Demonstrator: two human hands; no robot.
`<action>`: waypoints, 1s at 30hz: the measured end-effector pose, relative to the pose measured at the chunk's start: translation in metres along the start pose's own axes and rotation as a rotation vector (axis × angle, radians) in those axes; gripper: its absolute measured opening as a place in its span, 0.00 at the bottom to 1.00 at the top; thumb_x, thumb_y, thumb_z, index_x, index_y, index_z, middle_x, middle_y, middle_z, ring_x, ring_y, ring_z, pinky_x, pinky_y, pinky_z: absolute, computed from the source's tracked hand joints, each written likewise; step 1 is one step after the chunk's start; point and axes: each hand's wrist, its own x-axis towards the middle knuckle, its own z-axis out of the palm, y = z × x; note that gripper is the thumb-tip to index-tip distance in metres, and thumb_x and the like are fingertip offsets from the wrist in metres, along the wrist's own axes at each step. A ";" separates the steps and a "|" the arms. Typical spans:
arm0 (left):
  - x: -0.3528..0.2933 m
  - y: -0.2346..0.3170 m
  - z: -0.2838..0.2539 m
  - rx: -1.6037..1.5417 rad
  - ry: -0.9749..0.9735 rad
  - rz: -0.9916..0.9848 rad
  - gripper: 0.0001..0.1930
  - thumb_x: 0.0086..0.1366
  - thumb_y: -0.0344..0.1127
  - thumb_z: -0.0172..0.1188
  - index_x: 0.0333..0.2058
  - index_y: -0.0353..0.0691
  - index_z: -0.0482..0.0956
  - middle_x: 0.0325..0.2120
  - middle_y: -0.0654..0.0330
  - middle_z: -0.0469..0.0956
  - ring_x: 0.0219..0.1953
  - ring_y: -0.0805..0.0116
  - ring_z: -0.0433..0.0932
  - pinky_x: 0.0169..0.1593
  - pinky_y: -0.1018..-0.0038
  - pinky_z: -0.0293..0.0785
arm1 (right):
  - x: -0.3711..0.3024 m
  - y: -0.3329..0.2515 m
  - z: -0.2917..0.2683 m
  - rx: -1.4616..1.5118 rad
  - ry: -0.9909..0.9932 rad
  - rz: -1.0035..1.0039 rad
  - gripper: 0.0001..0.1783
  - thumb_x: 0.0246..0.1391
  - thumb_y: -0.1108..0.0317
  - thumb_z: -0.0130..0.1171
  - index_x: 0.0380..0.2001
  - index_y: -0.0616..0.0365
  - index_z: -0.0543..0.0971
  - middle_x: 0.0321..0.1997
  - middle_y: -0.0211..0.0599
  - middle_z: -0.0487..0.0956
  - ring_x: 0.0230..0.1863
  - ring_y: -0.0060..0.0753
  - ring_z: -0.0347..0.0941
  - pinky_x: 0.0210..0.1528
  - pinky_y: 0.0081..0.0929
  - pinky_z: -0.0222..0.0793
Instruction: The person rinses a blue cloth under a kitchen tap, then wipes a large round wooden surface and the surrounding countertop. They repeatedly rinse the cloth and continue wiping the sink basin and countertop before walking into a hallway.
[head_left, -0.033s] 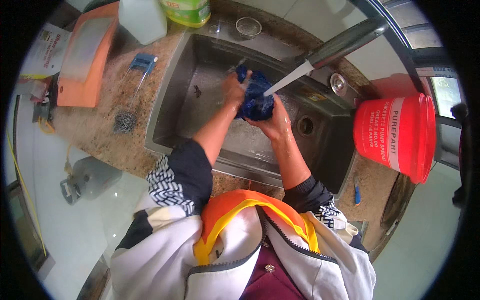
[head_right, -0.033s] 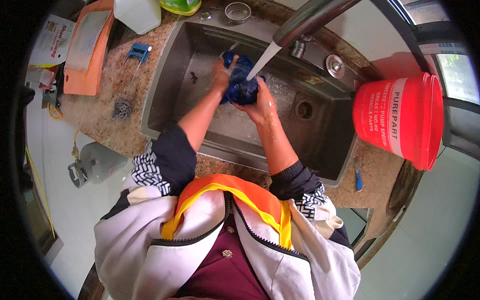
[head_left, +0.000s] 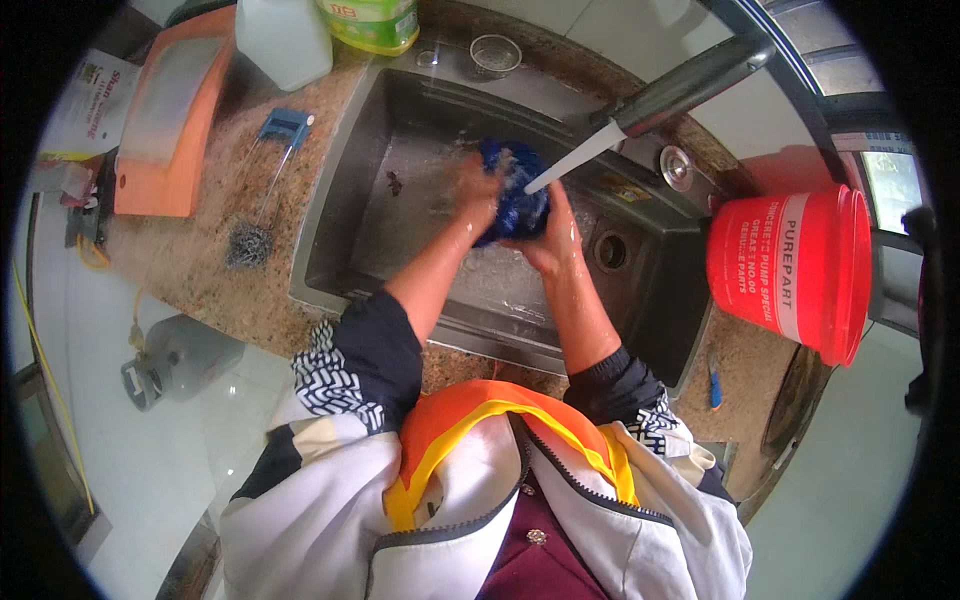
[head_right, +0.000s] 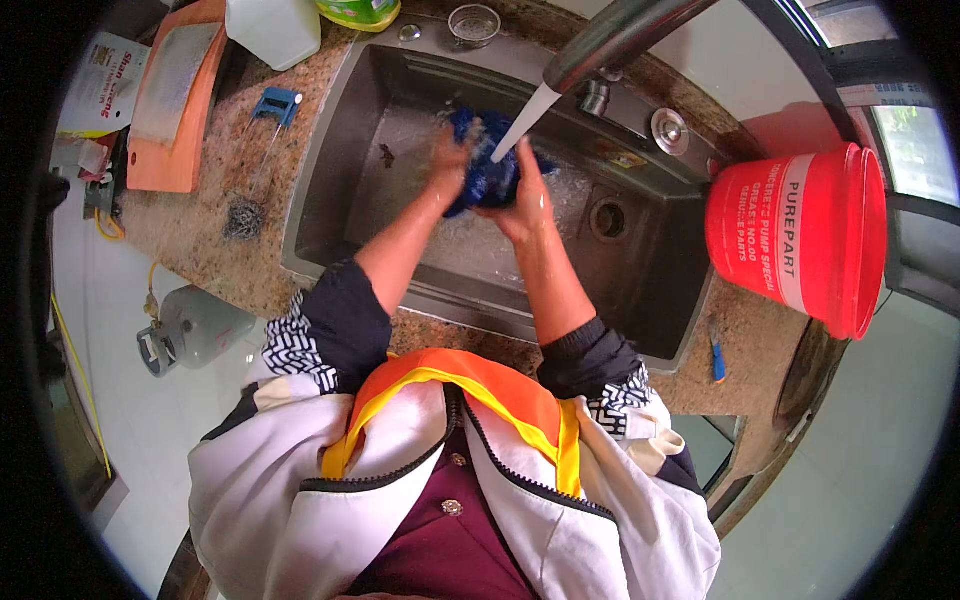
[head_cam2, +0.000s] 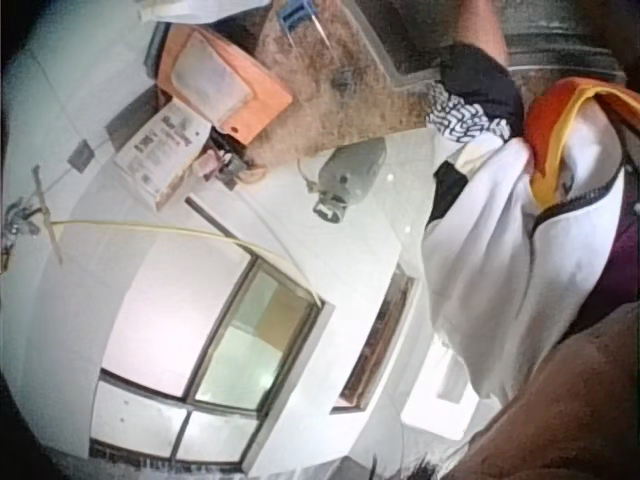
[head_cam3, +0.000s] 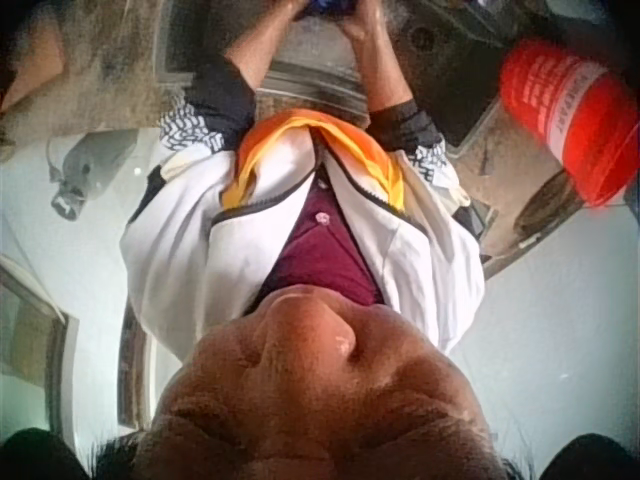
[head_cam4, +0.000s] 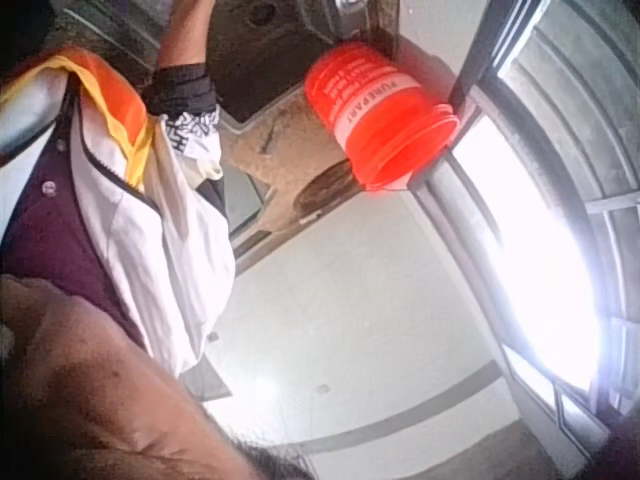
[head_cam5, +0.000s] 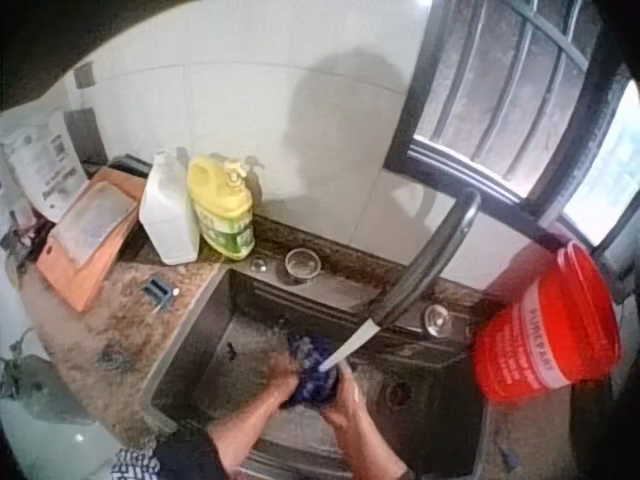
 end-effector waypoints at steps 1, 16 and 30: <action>-0.021 -0.005 0.011 -0.026 0.011 -0.020 0.27 0.54 0.55 0.63 0.42 0.37 0.74 0.40 0.45 0.75 0.44 0.50 0.74 0.47 0.60 0.69 | 0.007 -0.002 0.000 0.063 -0.053 -0.072 0.24 0.59 0.43 0.47 0.40 0.53 0.75 0.41 0.32 0.78 0.44 0.35 0.73 0.47 0.40 0.70; -0.005 -0.010 -0.022 0.091 0.021 0.323 0.19 0.56 0.44 0.65 0.39 0.33 0.77 0.31 0.62 0.79 0.35 0.72 0.76 0.42 0.74 0.72 | -0.028 -0.031 -0.013 -0.201 -0.071 -0.170 0.26 0.54 0.52 0.56 0.52 0.54 0.69 0.48 0.36 0.76 0.46 0.38 0.73 0.43 0.41 0.69; -0.112 0.095 -0.013 0.063 -0.651 0.381 0.19 0.62 0.44 0.59 0.45 0.36 0.72 0.39 0.53 0.74 0.44 0.62 0.73 0.49 0.70 0.68 | -0.013 0.002 -0.008 -0.017 -0.322 0.050 0.42 0.53 0.33 0.45 0.54 0.62 0.62 0.49 0.55 0.70 0.48 0.55 0.71 0.52 0.50 0.68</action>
